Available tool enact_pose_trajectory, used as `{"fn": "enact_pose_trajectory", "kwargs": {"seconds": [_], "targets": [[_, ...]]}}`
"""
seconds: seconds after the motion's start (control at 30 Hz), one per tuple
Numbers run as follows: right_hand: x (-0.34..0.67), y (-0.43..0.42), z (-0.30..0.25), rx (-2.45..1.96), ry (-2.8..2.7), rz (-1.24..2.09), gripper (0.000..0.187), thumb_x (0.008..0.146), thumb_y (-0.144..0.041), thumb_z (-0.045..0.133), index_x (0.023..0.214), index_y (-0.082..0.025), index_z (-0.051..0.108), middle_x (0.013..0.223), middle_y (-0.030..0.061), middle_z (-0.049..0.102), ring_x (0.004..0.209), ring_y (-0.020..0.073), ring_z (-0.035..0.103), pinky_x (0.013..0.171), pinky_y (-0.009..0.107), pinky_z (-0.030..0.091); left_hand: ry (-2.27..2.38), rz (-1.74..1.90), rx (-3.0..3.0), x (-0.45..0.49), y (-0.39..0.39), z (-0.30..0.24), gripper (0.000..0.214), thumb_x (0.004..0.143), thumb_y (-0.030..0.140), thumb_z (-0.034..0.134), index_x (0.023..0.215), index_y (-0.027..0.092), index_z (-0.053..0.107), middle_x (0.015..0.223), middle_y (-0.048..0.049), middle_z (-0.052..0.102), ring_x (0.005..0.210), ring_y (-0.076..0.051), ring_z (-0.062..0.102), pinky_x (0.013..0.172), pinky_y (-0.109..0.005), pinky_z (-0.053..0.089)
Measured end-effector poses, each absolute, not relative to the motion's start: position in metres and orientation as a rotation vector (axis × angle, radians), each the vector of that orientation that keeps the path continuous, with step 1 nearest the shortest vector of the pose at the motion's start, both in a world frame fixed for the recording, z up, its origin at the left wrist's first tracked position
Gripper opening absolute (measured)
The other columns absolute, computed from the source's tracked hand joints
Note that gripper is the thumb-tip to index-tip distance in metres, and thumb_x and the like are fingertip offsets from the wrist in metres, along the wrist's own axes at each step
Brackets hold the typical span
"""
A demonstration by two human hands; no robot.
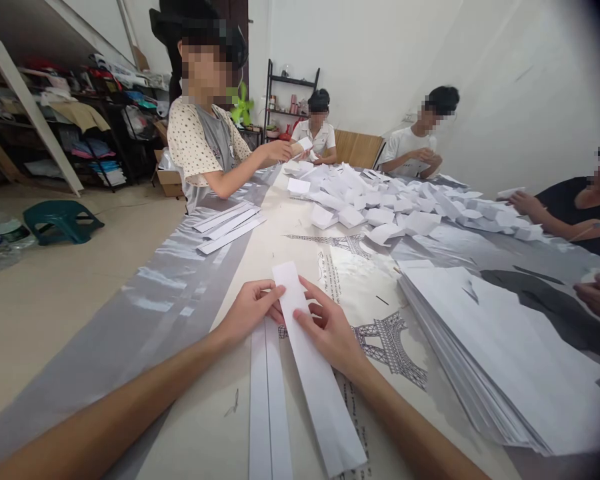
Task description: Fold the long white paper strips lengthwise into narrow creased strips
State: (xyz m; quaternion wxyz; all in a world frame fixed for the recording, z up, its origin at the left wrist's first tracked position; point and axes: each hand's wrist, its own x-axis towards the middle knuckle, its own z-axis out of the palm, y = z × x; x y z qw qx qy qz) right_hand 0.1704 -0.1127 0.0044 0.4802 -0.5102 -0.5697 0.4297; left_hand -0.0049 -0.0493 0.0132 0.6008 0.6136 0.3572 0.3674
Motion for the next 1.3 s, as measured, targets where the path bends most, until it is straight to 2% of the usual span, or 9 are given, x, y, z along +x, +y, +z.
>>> {"fn": "enact_pose_trajectory", "kwargs": {"seconds": [0.2, 0.43, 0.5, 0.63, 0.77, 1.03, 1.13, 1.23, 1.3], "targets": [[0.169, -0.116, 0.014, -1.061, -1.371, 1.17, 0.054, 0.092, -0.038, 0.063, 0.143, -0.032, 0.049, 0.137, 0.0067, 0.056, 0.109, 0.0217, 0.061, 0.095, 0.038, 0.051, 0.834, 0.979, 1.408, -0.004, -0.052, 0.014, 0.032, 0.088, 0.043, 0.063, 0.074, 0.015, 0.068, 0.075, -0.0038, 0.07, 0.071, -0.018, 0.066, 0.073, -0.03, 0.055], [0.171, -0.12, 0.014, -1.192, -1.422, 1.18, 0.055, 0.092, -0.042, 0.063, 0.145, -0.036, 0.048, 0.144, 0.0057, 0.054, 0.104, 0.0237, 0.064, 0.089, 0.043, 0.054, 0.85, 0.976, 1.281, -0.006, -0.05, 0.011, 0.025, 0.083, 0.04, 0.07, 0.091, 0.016, 0.068, 0.078, -0.004, 0.074, 0.071, -0.02, 0.07, 0.07, -0.031, 0.056], [0.172, -0.121, 0.015, -1.152, -1.496, 1.184, 0.055, 0.094, -0.045, 0.06, 0.146, -0.037, 0.046, 0.15, 0.0033, 0.049, 0.123, 0.0265, 0.056, 0.103, 0.046, 0.047, 0.834, 0.936, 1.254, -0.007, -0.049, 0.011, 0.027, 0.081, 0.04, 0.072, 0.091, 0.016, 0.067, 0.078, -0.0047, 0.074, 0.073, -0.022, 0.072, 0.072, -0.033, 0.057], [0.169, -0.124, 0.021, -1.053, -1.632, 1.187, 0.049, 0.1, -0.05, 0.048, 0.148, -0.038, 0.043, 0.161, -0.0054, 0.029, 0.15, 0.0235, 0.02, 0.123, 0.047, 0.017, 0.788, 0.897, 1.245, -0.008, -0.048, 0.01, 0.027, 0.082, 0.041, 0.071, 0.085, 0.017, 0.062, 0.071, -0.0023, 0.071, 0.071, -0.021, 0.072, 0.074, -0.035, 0.058], [0.163, -0.129, 0.027, -1.124, -1.652, 1.202, 0.05, 0.102, -0.053, 0.04, 0.15, -0.04, 0.037, 0.165, -0.0102, 0.014, 0.153, 0.021, 0.005, 0.125, 0.046, 0.009, 0.767, 0.902, 1.263, -0.007, -0.048, 0.011, 0.025, 0.087, 0.039, 0.064, 0.078, 0.017, 0.056, 0.064, -0.0001, 0.067, 0.064, -0.018, 0.069, 0.072, -0.034, 0.058], [0.156, -0.134, 0.025, -1.227, -1.727, 1.193, 0.054, 0.103, -0.055, 0.033, 0.154, -0.039, 0.024, 0.165, -0.0128, 0.007, 0.153, 0.0184, 0.004, 0.126, 0.041, 0.008, 0.843, 0.982, 1.21, -0.004, -0.052, 0.012, 0.04, 0.092, 0.054, 0.055, 0.075, 0.017, 0.055, 0.065, -0.0014, 0.063, 0.065, -0.019, 0.067, 0.064, -0.031, 0.057], [0.154, -0.134, 0.023, -1.23, -1.78, 1.148, 0.058, 0.103, -0.055, 0.035, 0.156, -0.039, 0.019, 0.165, -0.0116, 0.003, 0.153, 0.021, 0.002, 0.125, 0.044, 0.009, 0.815, 0.983, 1.273, -0.004, -0.053, 0.013, 0.038, 0.089, 0.052, 0.061, 0.075, 0.017, 0.055, 0.07, -0.0019, 0.066, 0.067, -0.019, 0.067, 0.069, -0.032, 0.057], [0.152, -0.133, 0.023, -1.196, -1.769, 1.113, 0.057, 0.102, -0.054, 0.038, 0.155, -0.038, 0.023, 0.166, -0.0087, 0.007, 0.153, 0.0222, 0.006, 0.124, 0.045, 0.012, 0.795, 0.991, 1.323, -0.003, -0.053, 0.014, 0.036, 0.087, 0.048, 0.065, 0.071, 0.018, 0.052, 0.066, 0.0006, 0.063, 0.065, -0.017, 0.066, 0.069, -0.031, 0.056], [0.151, -0.131, 0.023, -1.184, -1.669, 1.078, 0.052, 0.102, -0.053, 0.04, 0.151, -0.037, 0.037, 0.164, -0.0047, 0.02, 0.151, 0.0227, 0.016, 0.123, 0.044, 0.02, 0.791, 1.017, 1.33, -0.003, -0.053, 0.013, 0.036, 0.089, 0.046, 0.064, 0.07, 0.018, 0.052, 0.064, 0.0019, 0.061, 0.062, -0.016, 0.064, 0.068, -0.03, 0.055]]}}
